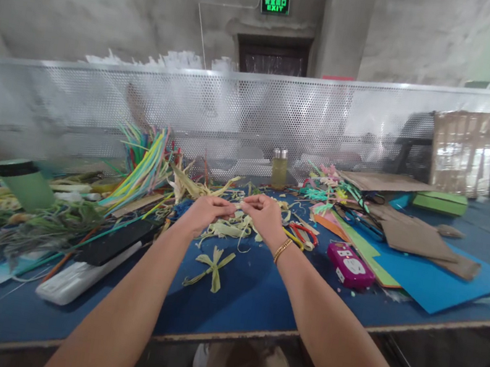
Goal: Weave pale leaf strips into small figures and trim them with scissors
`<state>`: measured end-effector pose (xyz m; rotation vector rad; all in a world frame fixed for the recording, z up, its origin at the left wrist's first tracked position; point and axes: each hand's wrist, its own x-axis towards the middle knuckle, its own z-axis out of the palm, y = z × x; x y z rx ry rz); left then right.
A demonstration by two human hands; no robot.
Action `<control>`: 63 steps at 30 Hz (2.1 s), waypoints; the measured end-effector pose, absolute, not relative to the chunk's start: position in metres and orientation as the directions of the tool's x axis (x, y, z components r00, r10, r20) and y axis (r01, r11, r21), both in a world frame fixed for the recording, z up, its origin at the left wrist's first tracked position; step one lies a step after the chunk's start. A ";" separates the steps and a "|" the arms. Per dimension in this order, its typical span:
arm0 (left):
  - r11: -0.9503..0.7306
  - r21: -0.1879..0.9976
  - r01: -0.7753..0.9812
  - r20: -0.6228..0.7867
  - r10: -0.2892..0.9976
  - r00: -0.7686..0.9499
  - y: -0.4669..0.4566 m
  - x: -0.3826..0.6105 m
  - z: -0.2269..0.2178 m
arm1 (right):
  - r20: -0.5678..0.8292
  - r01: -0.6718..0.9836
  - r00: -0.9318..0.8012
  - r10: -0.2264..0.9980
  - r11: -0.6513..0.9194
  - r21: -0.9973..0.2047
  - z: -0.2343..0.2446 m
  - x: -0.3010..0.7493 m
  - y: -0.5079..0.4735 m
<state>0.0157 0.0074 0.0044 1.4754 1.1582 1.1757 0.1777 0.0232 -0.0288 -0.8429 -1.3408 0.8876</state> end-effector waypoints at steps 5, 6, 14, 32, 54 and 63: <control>-0.149 0.983 0.106 0.137 0.984 0.111 0.008 0.014 0.004 | 0.382 -0.092 0.029 0.924 0.383 -0.919 -0.030 0.178 0.026; -0.148 0.983 0.105 0.137 0.985 0.107 0.009 0.013 0.004 | 0.379 -0.096 0.038 0.925 0.381 -0.920 -0.029 0.178 0.027; -0.081 0.991 0.108 0.075 0.995 0.065 0.016 0.005 0.000 | 0.479 0.185 0.280 0.832 0.443 -0.877 -0.020 0.216 0.037; 0.008 1.000 -0.030 -0.006 0.998 0.062 0.027 -0.004 -0.009 | 0.476 0.875 -0.101 0.874 0.305 -0.376 -0.014 0.230 0.020; -0.327 0.866 0.379 0.309 0.945 0.109 0.015 0.004 0.003 | 0.396 -0.093 -0.153 0.905 0.386 -0.918 -0.029 0.179 0.023; -0.322 0.878 0.354 0.284 0.946 0.156 0.009 0.006 0.006 | 0.334 -0.124 -0.067 0.940 0.325 -0.938 -0.032 0.176 0.025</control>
